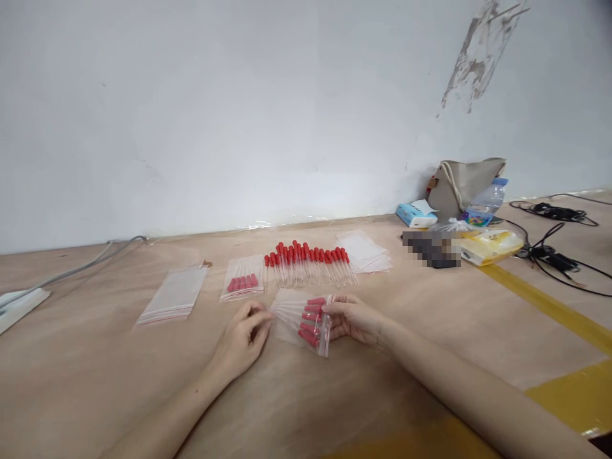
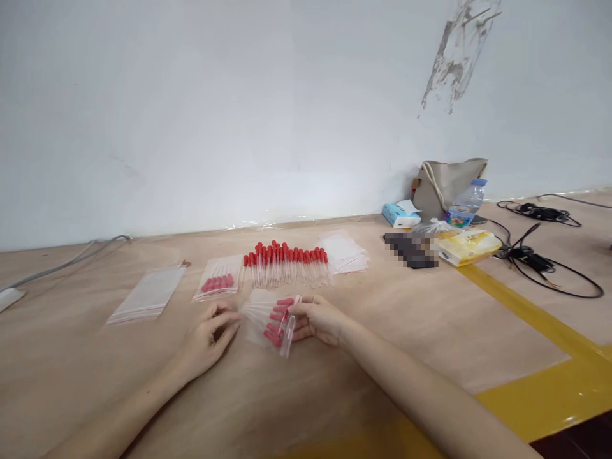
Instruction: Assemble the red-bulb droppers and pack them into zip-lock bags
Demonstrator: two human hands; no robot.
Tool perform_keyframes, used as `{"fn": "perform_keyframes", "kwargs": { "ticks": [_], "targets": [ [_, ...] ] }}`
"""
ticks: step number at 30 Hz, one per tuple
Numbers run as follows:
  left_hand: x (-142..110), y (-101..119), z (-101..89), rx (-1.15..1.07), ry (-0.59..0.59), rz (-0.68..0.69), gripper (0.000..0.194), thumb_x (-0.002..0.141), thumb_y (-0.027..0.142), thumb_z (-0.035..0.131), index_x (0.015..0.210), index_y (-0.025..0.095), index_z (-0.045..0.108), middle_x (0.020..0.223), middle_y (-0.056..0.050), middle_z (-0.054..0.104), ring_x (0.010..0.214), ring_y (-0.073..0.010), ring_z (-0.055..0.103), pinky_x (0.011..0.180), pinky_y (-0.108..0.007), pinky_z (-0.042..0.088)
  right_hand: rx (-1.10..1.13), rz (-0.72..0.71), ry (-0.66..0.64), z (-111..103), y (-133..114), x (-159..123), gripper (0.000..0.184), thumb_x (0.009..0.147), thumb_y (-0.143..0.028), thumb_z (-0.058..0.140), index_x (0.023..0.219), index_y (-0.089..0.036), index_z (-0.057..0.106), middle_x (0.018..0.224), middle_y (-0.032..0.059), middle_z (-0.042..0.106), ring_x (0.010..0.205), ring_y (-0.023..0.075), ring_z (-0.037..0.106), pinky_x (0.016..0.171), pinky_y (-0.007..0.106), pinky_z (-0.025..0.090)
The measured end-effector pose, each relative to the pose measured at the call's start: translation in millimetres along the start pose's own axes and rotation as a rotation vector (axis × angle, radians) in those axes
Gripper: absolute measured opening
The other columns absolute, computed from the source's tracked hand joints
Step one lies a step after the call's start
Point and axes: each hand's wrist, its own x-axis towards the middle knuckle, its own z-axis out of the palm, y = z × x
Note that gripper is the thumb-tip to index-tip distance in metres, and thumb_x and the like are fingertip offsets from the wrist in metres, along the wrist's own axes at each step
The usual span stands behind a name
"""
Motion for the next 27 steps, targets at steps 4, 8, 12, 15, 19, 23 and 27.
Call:
{"fn": "perform_keyframes", "kwargs": {
  "ticks": [4, 8, 12, 15, 19, 23, 27],
  "targets": [
    [-1.5, 12.6, -9.2, -0.295, -0.075, -0.502, 0.047, 0.081, 0.053, 0.041, 0.116, 0.02, 0.042, 0.052, 0.004, 0.05, 0.044, -0.0132, 0.05, 0.044, -0.025, 0.041, 0.208, -0.064, -0.118, 13.3, 5.1, -1.2, 0.03, 0.075, -0.023, 0.056, 0.103, -0.013, 0.056, 0.098, 0.0108, 0.064, 0.078, 0.0172, 0.064, 0.071, 0.033, 0.05],
    [-4.0, 40.4, -0.7, -0.939, -0.238, -0.682, 0.064, 0.082, 0.054, 0.04, 0.133, 0.03, 0.01, 0.073, -0.001, 0.064, 0.059, -0.0154, 0.062, 0.055, -0.029, 0.049, 0.299, -0.141, -0.171, 24.6, 13.4, -1.9, 0.033, 0.074, -0.025, 0.059, 0.106, -0.016, 0.054, 0.105, 0.0094, 0.061, 0.089, 0.0191, 0.062, 0.082, 0.037, 0.047],
    [-6.5, 50.6, 13.0, -1.138, -0.035, -0.62, 0.058, 0.073, 0.041, 0.06, 0.122, 0.023, 0.034, 0.093, -0.005, 0.064, 0.081, -0.016, 0.063, 0.072, -0.029, 0.049, 0.126, -0.06, -0.241, 29.6, 23.4, -6.0, 0.026, 0.068, -0.024, 0.067, 0.09, -0.015, 0.056, 0.086, 0.0046, 0.065, 0.077, 0.0151, 0.064, 0.076, 0.032, 0.049],
    [-2.2, 34.9, -6.3, -1.037, -0.077, -0.645, 0.06, 0.066, 0.034, 0.068, 0.117, 0.021, 0.041, 0.078, -0.001, 0.065, 0.063, -0.0131, 0.062, 0.059, -0.024, 0.049, -0.003, -0.033, -0.23, 18.3, 22.5, -9.8, 0.022, 0.067, -0.028, 0.068, 0.073, -0.014, 0.052, 0.081, 0.0036, 0.064, 0.07, 0.012, 0.063, 0.07, 0.027, 0.05],
    [18.6, -7.9, -61.8, -0.858, -0.059, -0.564, 0.069, 0.065, 0.03, 0.069, 0.126, 0.03, 0.035, 0.099, -0.002, 0.062, 0.062, -0.0115, 0.061, 0.057, -0.024, 0.049, -0.18, 0.01, -0.132, -13.8, 8.6, -11.5, 0.03, 0.063, -0.034, 0.07, 0.072, -0.013, 0.05, 0.075, 0.0028, 0.062, 0.062, 0.0102, 0.061, 0.06, 0.023, 0.05],
    [49.2, -58.2, -91.4, -0.741, 0.001, -0.613, 0.083, 0.062, 0.024, 0.07, 0.132, 0.032, 0.025, 0.095, -0.002, 0.062, 0.058, -0.0095, 0.059, 0.059, -0.023, 0.049, -0.24, -0.012, -0.027, -40.8, 1.2, -7.6, 0.034, 0.06, -0.037, 0.072, 0.071, -0.014, 0.05, 0.071, 0.0014, 0.061, 0.06, 0.0098, 0.06, 0.06, 0.024, 0.049],
    [72.5, -94.2, -88.8, -0.503, -0.002, -0.605, 0.081, 0.063, 0.026, 0.064, 0.134, 0.024, 0.025, 0.085, -0.002, 0.062, 0.064, -0.0128, 0.059, 0.063, -0.025, 0.049, -0.219, -0.1, 0.024, -48.9, 9.0, -3.1, 0.034, 0.062, -0.04, 0.07, 0.073, -0.014, 0.051, 0.067, 0.0007, 0.061, 0.06, 0.0098, 0.059, 0.063, 0.026, 0.049]
  ]
}}
